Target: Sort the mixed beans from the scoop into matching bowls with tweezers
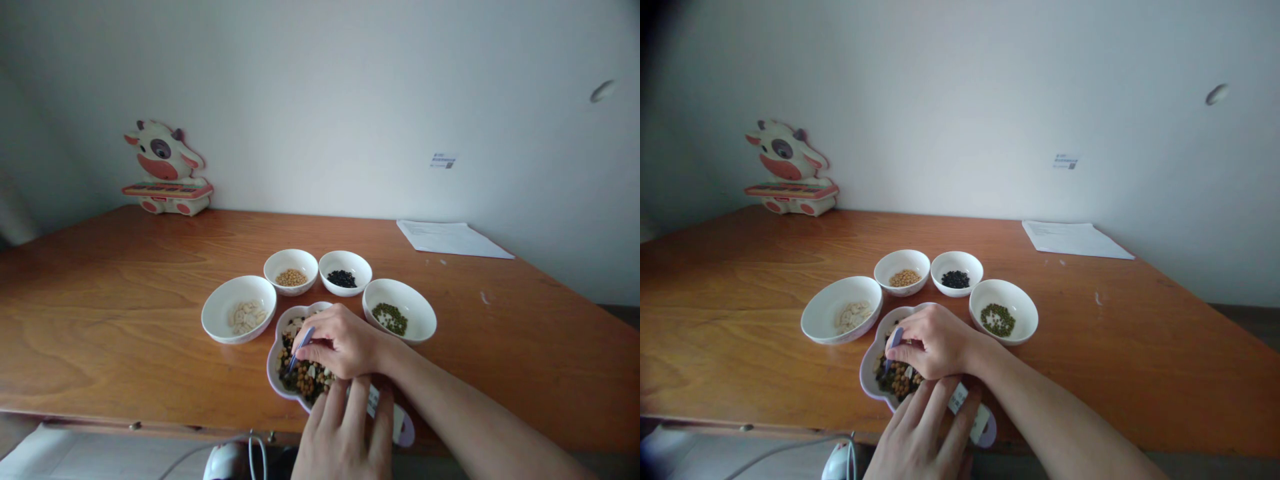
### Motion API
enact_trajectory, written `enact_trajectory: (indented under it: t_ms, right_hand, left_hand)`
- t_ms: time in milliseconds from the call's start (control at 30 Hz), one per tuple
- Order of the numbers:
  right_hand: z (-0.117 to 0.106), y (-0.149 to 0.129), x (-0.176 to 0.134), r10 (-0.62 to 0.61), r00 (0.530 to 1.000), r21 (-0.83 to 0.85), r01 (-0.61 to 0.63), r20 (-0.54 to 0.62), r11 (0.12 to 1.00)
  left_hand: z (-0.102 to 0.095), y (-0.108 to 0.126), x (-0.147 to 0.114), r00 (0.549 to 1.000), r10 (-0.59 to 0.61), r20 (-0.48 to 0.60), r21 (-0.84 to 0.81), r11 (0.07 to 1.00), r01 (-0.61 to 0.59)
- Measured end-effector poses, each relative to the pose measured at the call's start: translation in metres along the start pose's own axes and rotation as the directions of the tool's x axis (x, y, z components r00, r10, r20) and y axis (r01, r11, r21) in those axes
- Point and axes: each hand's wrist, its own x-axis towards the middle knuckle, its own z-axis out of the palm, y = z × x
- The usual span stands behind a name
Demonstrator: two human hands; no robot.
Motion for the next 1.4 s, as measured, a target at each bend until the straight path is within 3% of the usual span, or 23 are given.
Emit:
enact_trajectory:
  t_ms: [200, 600, 1067, 1400]
  right_hand:
    - [0.0002, -0.0002, -0.0006, -0.039, 0.997, 0.003, 0.039, -0.071, 0.999]
    - [-0.0005, -0.0009, -0.0004, 0.01, 1.0, -0.053, -0.01, 0.011, 0.999]
    - [0.0001, 0.0006, -0.0008, -0.005, 1.0, -0.003, 0.005, -0.023, 1.0]
    - [0.0007, 0.0017, -0.0016, -0.014, 1.0, -0.071, 0.013, -0.024, 0.997]
  left_hand:
    - [0.0, 0.0011, 0.0017, 1.0, -0.004, -0.007, 0.004, 1.0, 0.004]
    - [-0.0019, 0.0012, 0.0031, 1.0, -0.009, 0.005, -0.001, 1.0, 0.009]
    - [-0.0003, -0.0001, 0.0021, 1.0, -0.004, -0.006, -0.007, 1.0, 0.004]
    - [-0.0005, 0.0009, 0.0015, 1.0, 0.0, -0.004, -0.017, 1.0, 0.0]
